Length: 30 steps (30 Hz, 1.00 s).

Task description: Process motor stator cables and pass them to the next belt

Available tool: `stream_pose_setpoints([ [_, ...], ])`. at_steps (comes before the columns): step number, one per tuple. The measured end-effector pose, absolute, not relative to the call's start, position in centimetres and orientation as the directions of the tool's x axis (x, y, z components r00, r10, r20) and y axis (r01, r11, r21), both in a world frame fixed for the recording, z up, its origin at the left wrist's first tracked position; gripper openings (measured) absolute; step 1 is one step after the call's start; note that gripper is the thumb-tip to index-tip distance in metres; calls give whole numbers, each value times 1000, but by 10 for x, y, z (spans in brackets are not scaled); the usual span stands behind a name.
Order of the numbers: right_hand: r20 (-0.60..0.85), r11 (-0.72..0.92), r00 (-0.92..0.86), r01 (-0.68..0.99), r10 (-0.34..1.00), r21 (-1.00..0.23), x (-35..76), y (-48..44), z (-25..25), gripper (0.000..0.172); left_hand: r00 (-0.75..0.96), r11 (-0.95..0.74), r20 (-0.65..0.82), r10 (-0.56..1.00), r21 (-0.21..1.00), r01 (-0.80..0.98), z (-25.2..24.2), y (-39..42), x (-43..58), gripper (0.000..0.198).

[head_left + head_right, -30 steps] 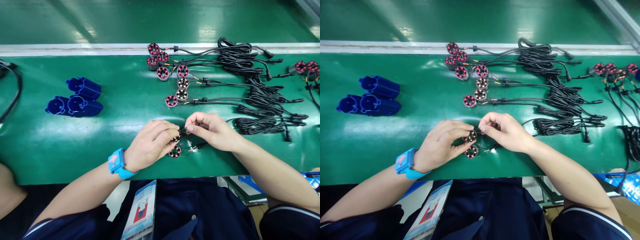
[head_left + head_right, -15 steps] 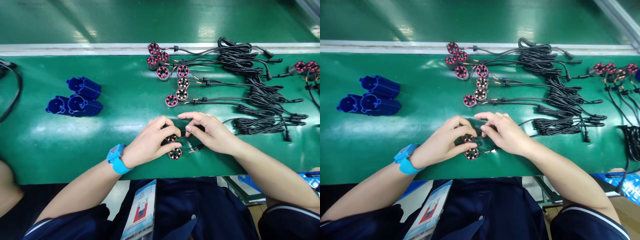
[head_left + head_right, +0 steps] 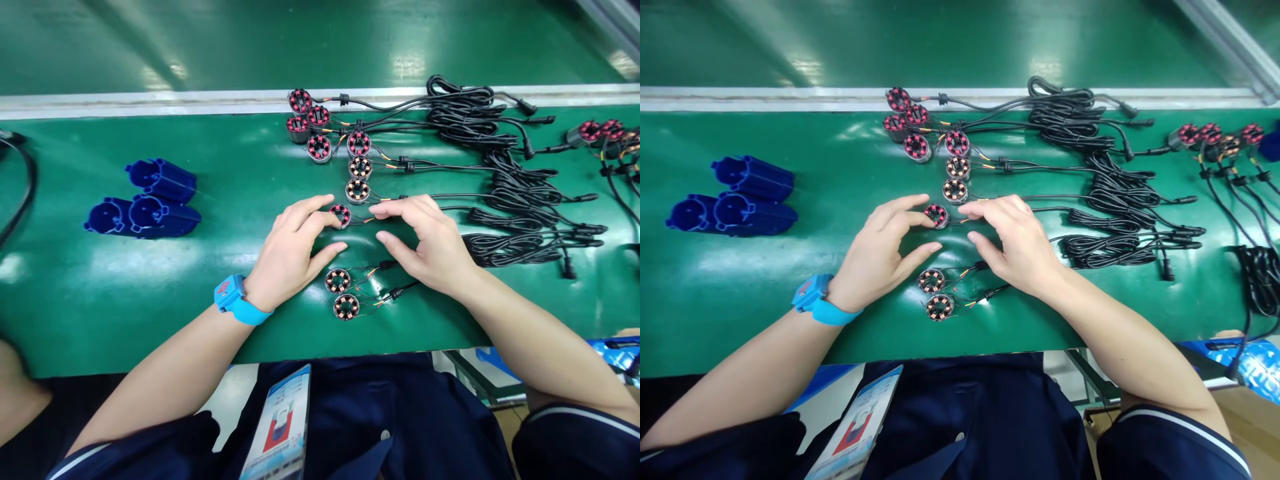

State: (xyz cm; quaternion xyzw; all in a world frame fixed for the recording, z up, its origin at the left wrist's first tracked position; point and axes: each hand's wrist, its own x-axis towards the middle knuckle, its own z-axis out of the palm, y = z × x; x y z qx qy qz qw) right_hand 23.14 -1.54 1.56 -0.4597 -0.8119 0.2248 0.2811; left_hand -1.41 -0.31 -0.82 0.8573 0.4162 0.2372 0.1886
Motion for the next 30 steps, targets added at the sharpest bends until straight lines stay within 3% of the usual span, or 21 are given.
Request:
stream_pose_setpoints([
  [5,223,526,-496,636,839,-564,228,-13,5,38,541,-588,288,790,602,540,-6,-4,-10,12],
  [8,218,544,-523,623,824,-563,228,-12,0,41,516,-587,308,799,588,557,-5,-7,-8,15],
  [11,170,496,-520,592,837,-636,227,-13,2,39,499,-617,368,785,546,567,-5,-11,-9,23],
  [17,-20,253,-512,457,859,-853,225,-12,17,10,493,-664,446,747,539,518,-7,-16,-9,31],
  [21,-173,-19,-483,307,858,-952,225,-10,18,22,498,-676,459,736,545,497,-8,-17,-7,32],
  [24,-225,-129,-464,229,857,-965,223,-10,16,23,525,-696,460,716,530,484,-6,-17,-7,31],
  [27,-208,-92,-469,258,858,-962,221,-11,17,23,580,-708,415,701,499,499,-3,-15,-9,19],
  [30,-157,32,-494,352,855,-935,221,-13,18,37,629,-694,337,701,527,490,1,-13,-13,18],
])
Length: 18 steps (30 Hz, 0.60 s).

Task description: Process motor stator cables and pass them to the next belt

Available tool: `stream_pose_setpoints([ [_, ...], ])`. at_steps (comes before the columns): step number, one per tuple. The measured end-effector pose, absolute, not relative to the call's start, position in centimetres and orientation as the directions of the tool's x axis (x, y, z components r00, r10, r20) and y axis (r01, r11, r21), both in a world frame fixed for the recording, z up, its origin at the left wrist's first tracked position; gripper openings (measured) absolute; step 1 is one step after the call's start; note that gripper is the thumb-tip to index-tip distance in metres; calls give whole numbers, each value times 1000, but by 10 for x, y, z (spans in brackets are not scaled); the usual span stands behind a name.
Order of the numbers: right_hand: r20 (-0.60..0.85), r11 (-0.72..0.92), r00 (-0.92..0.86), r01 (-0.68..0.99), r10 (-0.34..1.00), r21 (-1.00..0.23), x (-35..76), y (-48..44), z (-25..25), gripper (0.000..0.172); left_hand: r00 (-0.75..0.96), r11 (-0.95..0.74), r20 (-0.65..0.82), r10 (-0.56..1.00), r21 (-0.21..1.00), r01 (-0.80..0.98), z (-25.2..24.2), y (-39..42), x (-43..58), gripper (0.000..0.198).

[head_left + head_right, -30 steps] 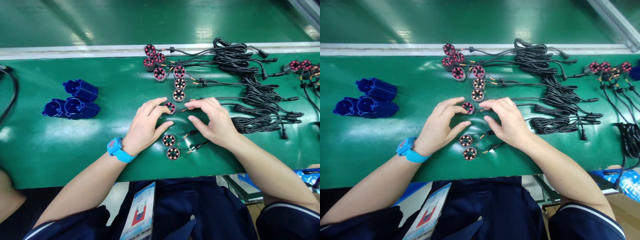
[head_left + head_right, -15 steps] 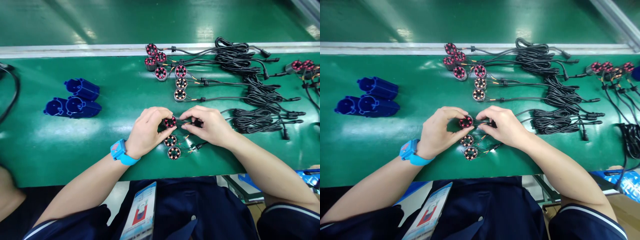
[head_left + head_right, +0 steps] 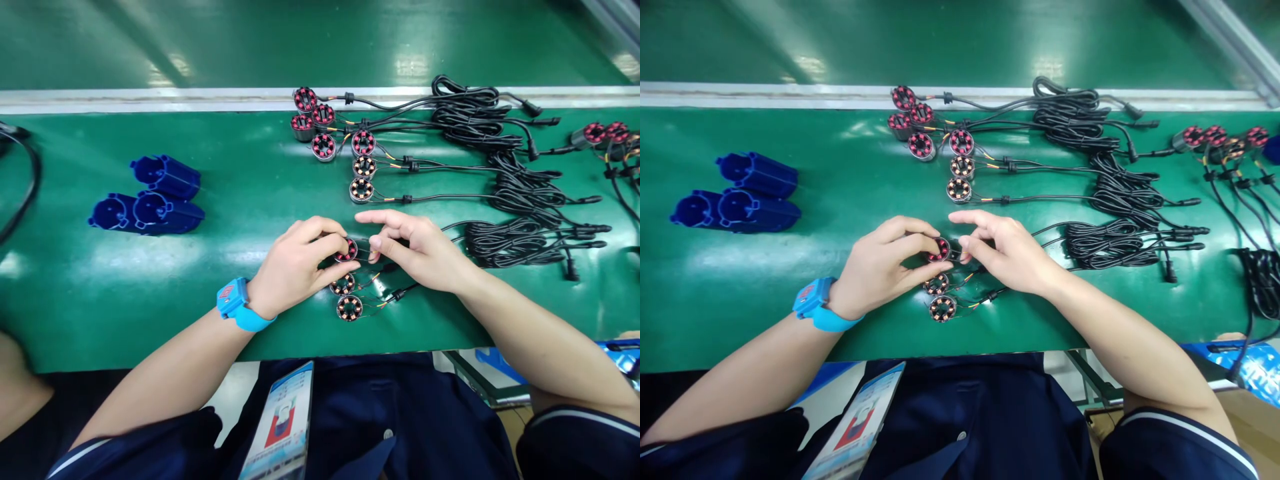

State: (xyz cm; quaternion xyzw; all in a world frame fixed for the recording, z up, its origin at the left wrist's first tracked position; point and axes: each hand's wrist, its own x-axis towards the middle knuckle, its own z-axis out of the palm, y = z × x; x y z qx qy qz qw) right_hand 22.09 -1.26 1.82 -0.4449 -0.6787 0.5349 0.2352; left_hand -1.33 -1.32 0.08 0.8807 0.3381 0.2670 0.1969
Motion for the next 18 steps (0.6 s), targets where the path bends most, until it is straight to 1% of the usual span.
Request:
stream_pose_setpoints([
  [3,-115,151,-561,404,820,-902,222,-13,19,38,668,-663,258,698,585,467,6,-12,-16,25],
  [6,-87,230,-604,428,793,-874,225,-13,19,40,627,-595,213,749,634,495,8,-8,-14,22],
  [8,-63,236,-562,444,825,-864,228,-13,18,39,580,-571,221,784,623,535,7,0,-11,25],
  [10,20,275,-475,475,880,-836,229,-13,16,36,568,-593,239,787,547,591,2,12,-6,34],
  [12,160,367,-392,539,906,-758,231,-11,14,34,577,-630,265,772,440,640,-5,24,-1,38],
  [14,272,442,-353,625,895,-644,233,-7,11,33,575,-641,285,767,381,666,-10,33,4,35],
  [16,300,472,-364,693,882,-546,234,-2,10,37,569,-643,300,765,392,657,-13,38,7,29],
  [18,262,485,-409,728,874,-485,234,3,10,45,577,-648,300,759,426,631,-12,38,7,25],
])
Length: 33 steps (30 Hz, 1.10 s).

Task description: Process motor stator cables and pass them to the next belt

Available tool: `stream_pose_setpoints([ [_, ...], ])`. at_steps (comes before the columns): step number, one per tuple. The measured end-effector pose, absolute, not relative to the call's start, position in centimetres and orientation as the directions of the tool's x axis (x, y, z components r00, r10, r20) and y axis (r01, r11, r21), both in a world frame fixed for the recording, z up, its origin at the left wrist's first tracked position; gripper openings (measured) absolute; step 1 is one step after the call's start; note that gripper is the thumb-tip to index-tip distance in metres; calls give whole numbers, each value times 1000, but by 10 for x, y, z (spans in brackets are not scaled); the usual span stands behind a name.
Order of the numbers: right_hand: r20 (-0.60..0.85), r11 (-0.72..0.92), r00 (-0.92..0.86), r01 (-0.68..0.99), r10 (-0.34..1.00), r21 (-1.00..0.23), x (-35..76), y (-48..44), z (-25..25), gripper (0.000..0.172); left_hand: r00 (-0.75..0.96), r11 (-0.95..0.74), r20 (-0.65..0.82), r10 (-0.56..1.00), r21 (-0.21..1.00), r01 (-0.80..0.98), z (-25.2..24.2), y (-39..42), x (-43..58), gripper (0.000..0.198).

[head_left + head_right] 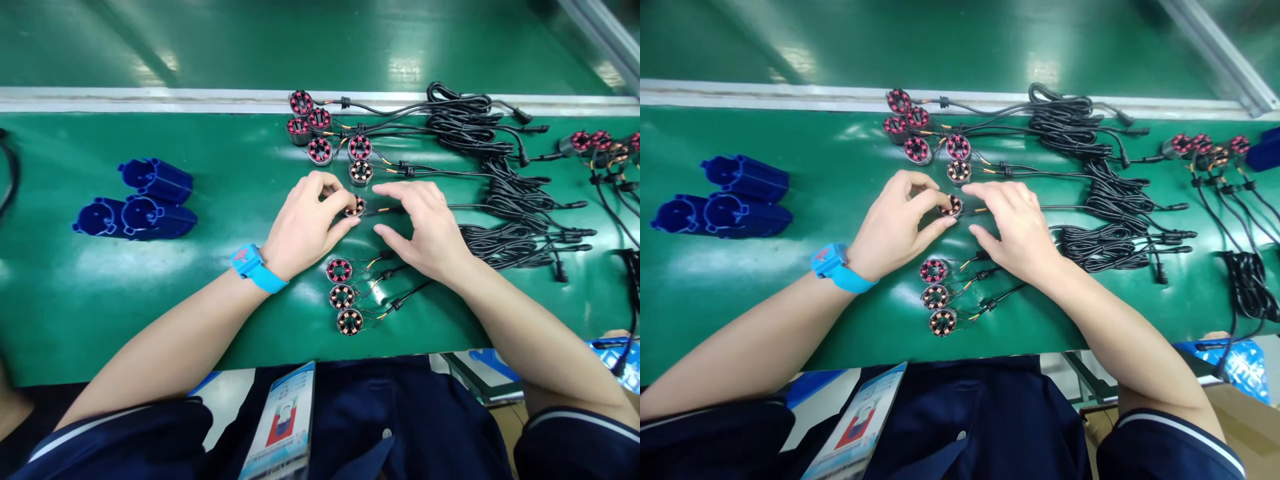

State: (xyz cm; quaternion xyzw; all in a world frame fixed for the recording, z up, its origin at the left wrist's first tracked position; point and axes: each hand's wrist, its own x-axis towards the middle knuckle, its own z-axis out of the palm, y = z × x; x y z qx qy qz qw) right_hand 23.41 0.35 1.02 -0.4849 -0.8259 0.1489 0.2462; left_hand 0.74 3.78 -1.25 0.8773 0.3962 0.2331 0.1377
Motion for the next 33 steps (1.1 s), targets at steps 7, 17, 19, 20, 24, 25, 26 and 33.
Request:
stream_pose_setpoints([
  [7,143,532,-561,628,815,-568,228,19,6,41,595,-654,316,739,548,521,-2,26,4,15],
  [17,-73,221,-518,484,852,-847,234,19,16,9,528,-709,475,704,509,488,-2,13,0,21],
  [19,-152,80,-509,405,847,-911,235,19,17,16,525,-714,485,699,513,477,-2,12,1,23],
  [20,-189,4,-507,356,841,-934,235,20,17,19,526,-717,488,696,513,472,-2,12,1,24],
  [24,-289,-222,-480,192,828,-956,232,21,20,24,527,-724,498,689,517,457,-3,12,2,27],
  [25,-301,-253,-470,164,830,-953,231,21,21,23,527,-725,500,687,516,456,-3,11,2,27],
  [26,-310,-275,-459,143,833,-951,229,22,21,22,528,-727,502,685,515,454,-4,11,3,27],
  [33,-247,-185,-471,175,847,-967,228,19,18,25,619,-728,403,674,502,466,4,15,-3,15],
])
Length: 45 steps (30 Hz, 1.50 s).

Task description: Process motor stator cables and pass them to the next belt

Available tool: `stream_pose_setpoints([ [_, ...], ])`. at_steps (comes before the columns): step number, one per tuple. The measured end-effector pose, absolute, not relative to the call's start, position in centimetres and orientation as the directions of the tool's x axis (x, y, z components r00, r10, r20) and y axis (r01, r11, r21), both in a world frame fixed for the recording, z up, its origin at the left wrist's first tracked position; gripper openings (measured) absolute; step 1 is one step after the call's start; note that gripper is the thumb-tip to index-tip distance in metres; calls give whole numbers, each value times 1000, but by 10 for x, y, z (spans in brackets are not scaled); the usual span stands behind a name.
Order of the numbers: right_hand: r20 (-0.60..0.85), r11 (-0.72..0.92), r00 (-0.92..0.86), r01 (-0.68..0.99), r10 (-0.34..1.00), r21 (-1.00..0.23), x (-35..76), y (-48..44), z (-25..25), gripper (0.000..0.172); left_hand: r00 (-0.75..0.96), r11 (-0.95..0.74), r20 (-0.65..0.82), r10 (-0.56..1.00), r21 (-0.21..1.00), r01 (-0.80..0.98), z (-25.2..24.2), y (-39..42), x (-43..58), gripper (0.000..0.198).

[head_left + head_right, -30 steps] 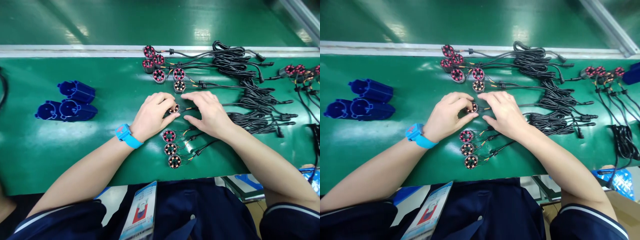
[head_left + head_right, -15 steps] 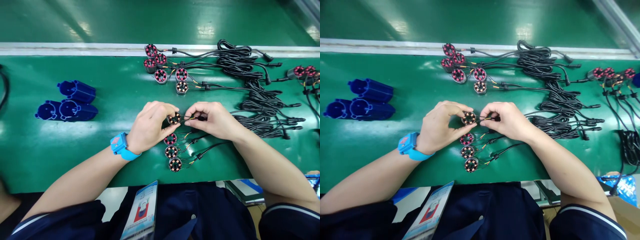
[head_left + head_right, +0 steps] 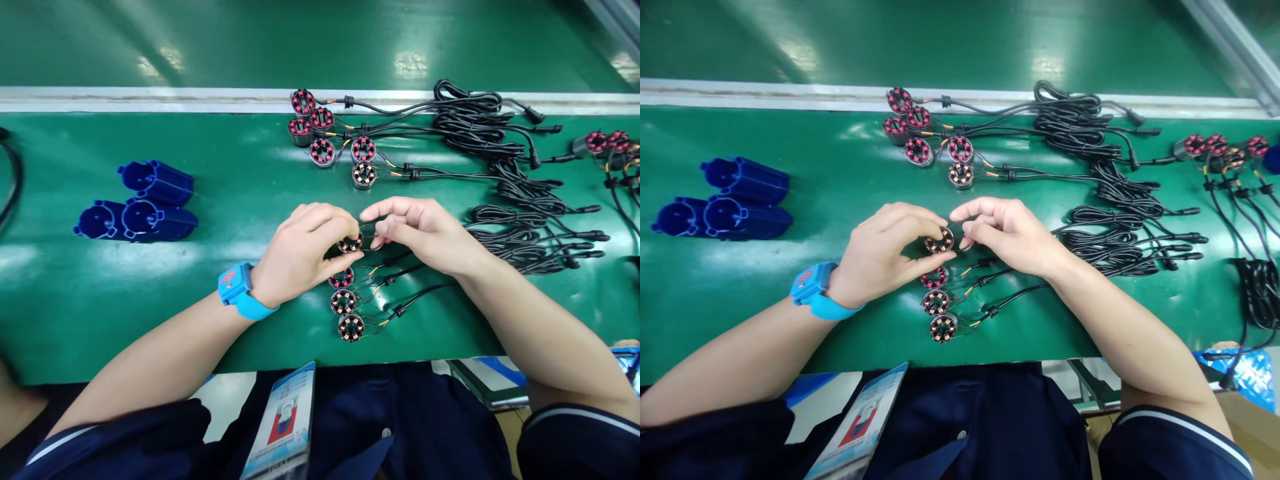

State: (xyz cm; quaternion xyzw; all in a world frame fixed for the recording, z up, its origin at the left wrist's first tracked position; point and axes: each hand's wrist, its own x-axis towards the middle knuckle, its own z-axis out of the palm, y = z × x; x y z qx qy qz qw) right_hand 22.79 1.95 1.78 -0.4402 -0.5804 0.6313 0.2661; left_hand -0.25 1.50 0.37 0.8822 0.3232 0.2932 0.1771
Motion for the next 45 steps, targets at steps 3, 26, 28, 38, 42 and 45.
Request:
stream_pose_setpoints([
  [3,-181,-26,-509,296,841,-955,229,17,17,40,682,-710,298,668,531,463,6,19,-7,14],
  [26,164,481,-466,723,870,-497,237,50,24,43,645,-673,251,722,468,572,-7,73,15,19],
  [28,150,504,-505,697,850,-510,235,49,19,45,659,-674,250,710,512,532,-5,70,13,15],
  [38,33,339,-480,567,876,-751,238,47,14,18,591,-703,386,709,461,542,2,55,5,23],
  [42,-68,147,-445,431,893,-890,239,48,19,25,599,-723,411,688,468,509,0,54,6,23],
  [45,-108,32,-410,319,906,-947,238,50,16,29,612,-723,397,684,483,494,0,53,7,22],
])
